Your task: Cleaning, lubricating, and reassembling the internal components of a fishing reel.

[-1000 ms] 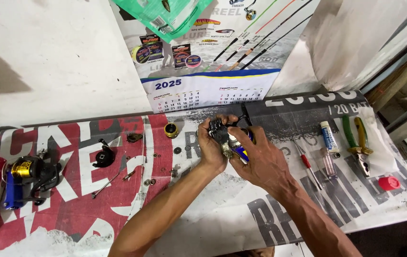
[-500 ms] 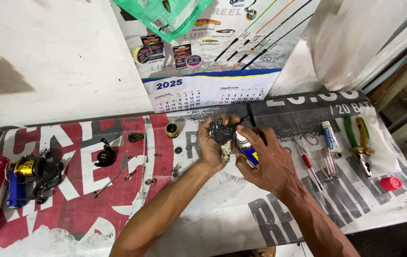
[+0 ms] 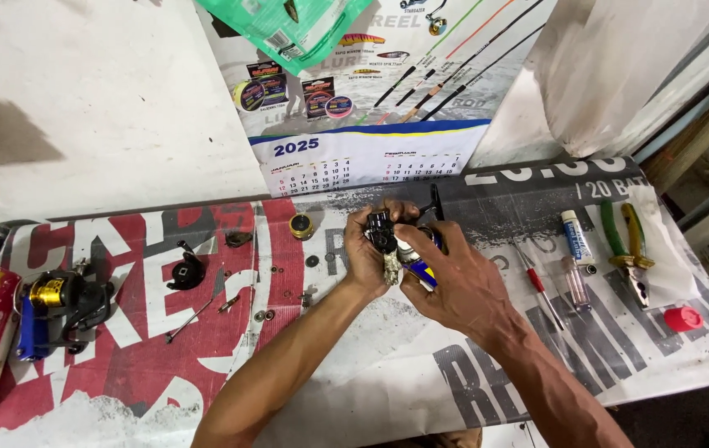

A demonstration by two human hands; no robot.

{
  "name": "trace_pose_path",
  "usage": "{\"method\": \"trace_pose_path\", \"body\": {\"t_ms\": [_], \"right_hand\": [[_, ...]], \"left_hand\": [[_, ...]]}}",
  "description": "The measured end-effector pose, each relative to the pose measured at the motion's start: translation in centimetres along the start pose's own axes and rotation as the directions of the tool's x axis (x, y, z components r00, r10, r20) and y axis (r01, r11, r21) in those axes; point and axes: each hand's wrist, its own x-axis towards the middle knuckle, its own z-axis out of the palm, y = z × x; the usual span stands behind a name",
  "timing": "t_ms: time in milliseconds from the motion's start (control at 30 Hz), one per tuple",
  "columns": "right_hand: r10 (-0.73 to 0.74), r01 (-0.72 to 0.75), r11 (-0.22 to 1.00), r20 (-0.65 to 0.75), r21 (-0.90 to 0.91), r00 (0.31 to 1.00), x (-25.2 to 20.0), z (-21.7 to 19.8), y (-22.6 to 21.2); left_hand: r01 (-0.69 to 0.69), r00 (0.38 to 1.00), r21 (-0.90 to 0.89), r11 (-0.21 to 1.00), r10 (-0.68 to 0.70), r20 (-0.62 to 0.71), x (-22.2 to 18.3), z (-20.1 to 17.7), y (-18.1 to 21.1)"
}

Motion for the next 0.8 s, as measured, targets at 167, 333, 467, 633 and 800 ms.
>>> {"method": "trace_pose_path", "body": {"t_ms": [167,333,467,633,800], "right_hand": [[-0.026,0.027,0.998,-0.014,0.054,1.000,-0.4,-0.1,0.9],[-0.039,0.036,0.999,-0.151,-0.023,0.988,-0.8,1.2,7.0],[-0.279,0.247,0.960,-0.480,-0.130,0.831,-1.2,1.2,15.9],[-0.034,0.005,0.998,-0.470,-0.064,0.882,-1.5,-2.4,17.2],[0.139,-0.191,0.980,-0.524,-0.047,0.840,-1.4,-1.7,20.1]], "left_hand": [[-0.013,1.000,0.027,1.000,0.012,0.007,0.1,-0.4,0.0],[0.106,0.991,0.020,0.994,-0.107,0.079,0.1,-2.5,-0.2],[0.218,0.954,-0.040,0.975,-0.204,0.220,0.3,-3.9,-0.6],[0.290,0.894,-0.093,0.952,-0.236,0.380,-0.1,-4.0,0.3],[0.277,0.889,-0.082,0.957,-0.223,0.400,0.4,-4.6,0.2]]}}
